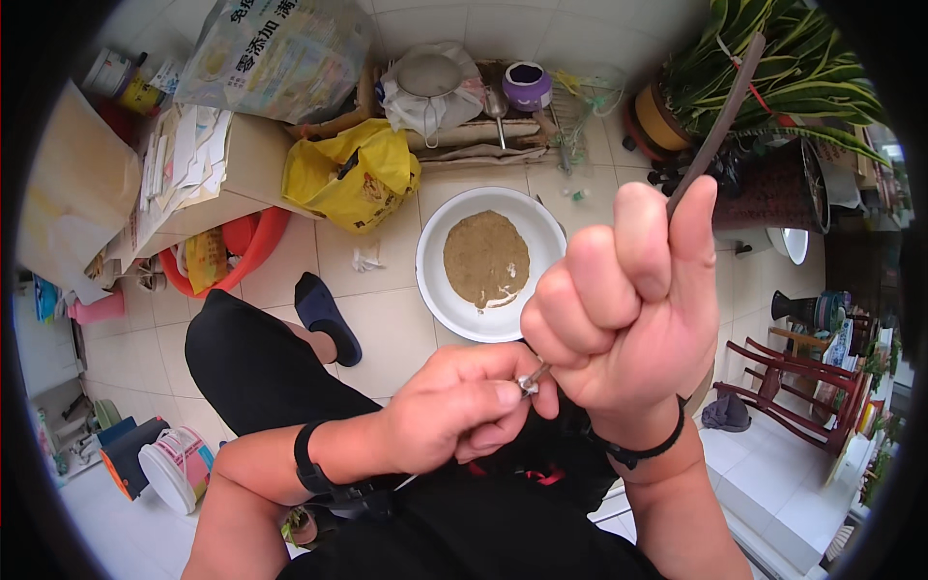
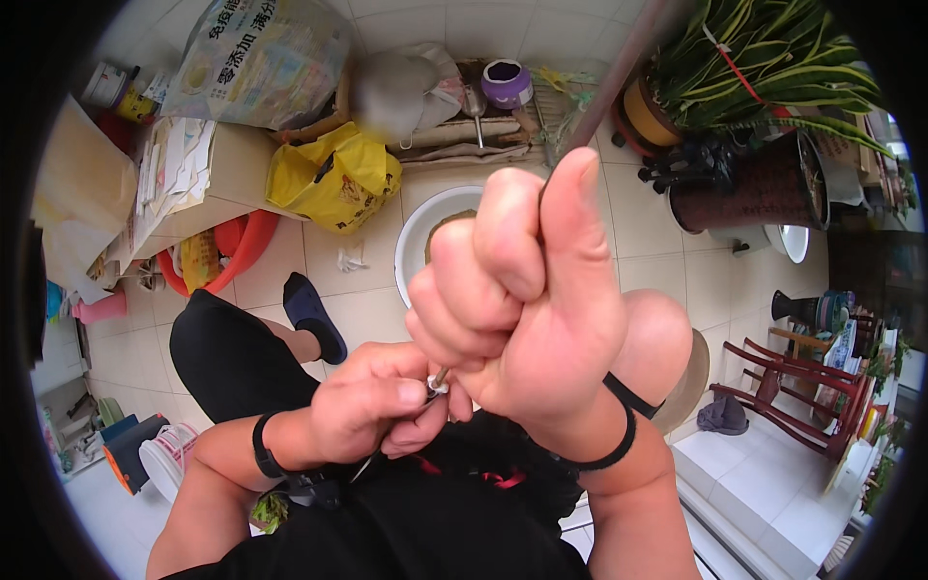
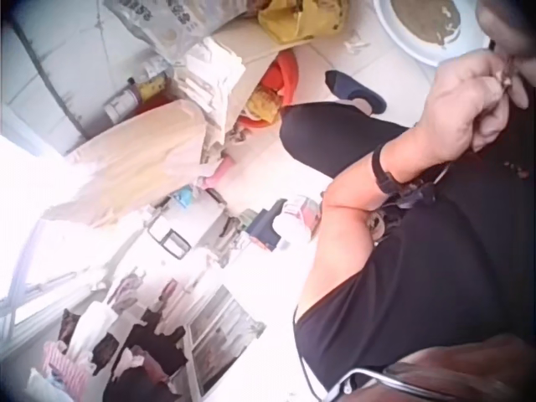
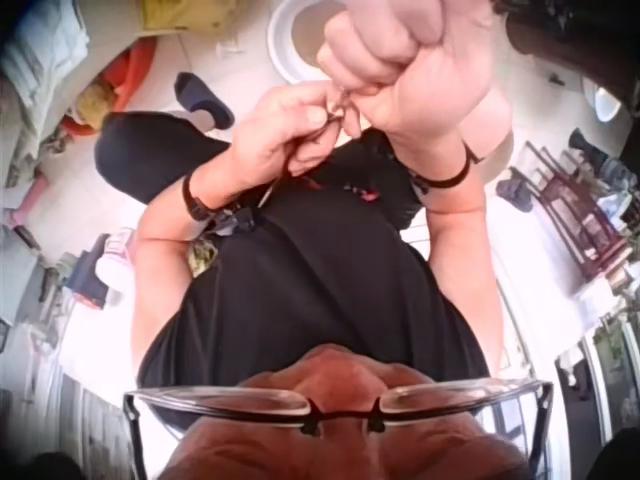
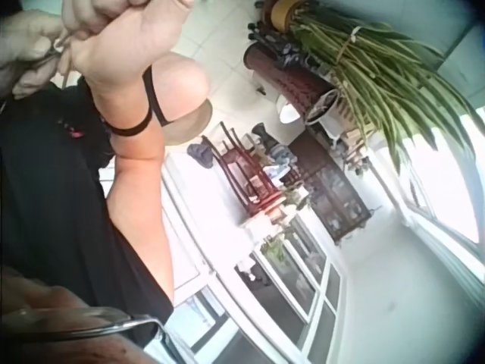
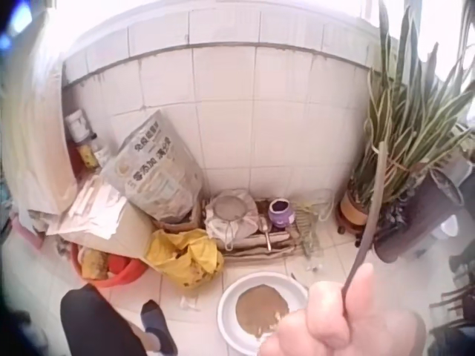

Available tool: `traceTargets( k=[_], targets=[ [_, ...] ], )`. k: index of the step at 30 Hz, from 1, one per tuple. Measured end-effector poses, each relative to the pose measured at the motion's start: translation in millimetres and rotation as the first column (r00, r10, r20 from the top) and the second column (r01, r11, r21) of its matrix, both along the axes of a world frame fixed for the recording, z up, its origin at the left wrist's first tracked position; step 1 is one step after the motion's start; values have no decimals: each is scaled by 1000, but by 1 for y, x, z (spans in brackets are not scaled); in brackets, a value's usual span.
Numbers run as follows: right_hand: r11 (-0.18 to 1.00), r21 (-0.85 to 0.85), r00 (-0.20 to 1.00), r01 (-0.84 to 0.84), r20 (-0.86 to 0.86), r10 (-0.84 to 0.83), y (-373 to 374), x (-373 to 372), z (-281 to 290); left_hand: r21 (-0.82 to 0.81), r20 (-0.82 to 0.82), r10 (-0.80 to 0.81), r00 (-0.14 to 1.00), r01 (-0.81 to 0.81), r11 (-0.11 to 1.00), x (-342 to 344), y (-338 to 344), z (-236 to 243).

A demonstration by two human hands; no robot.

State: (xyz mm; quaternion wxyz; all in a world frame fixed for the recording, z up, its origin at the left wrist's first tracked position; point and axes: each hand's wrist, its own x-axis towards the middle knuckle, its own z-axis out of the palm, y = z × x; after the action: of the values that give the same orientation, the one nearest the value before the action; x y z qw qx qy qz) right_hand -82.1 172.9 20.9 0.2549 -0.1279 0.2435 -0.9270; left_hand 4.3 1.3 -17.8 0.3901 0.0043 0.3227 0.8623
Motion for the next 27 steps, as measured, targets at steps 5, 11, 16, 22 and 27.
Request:
traceTargets(
  k=[5,11,16,22,27],
  targets=[
    [998,-63,999,30,-21,-31,4,-9,3,-16,-24,-61,998,60,998,-4,0,0],
    [996,-33,987,81,-137,-84,1,-3,9,-52,-130,25,991,-32,998,-1,0,-4],
    [995,-41,974,96,-204,-102,-1,-2,3,-3,-84,62,995,-62,998,-2,0,-2],
    [992,-57,968,113,-219,-123,-1,-2,2,83,-31,43,999,-40,996,-5,2,0],
    [991,-78,968,107,-218,-121,0,-3,2,118,-4,23,1000,-23,993,-7,5,1]
  ],
)
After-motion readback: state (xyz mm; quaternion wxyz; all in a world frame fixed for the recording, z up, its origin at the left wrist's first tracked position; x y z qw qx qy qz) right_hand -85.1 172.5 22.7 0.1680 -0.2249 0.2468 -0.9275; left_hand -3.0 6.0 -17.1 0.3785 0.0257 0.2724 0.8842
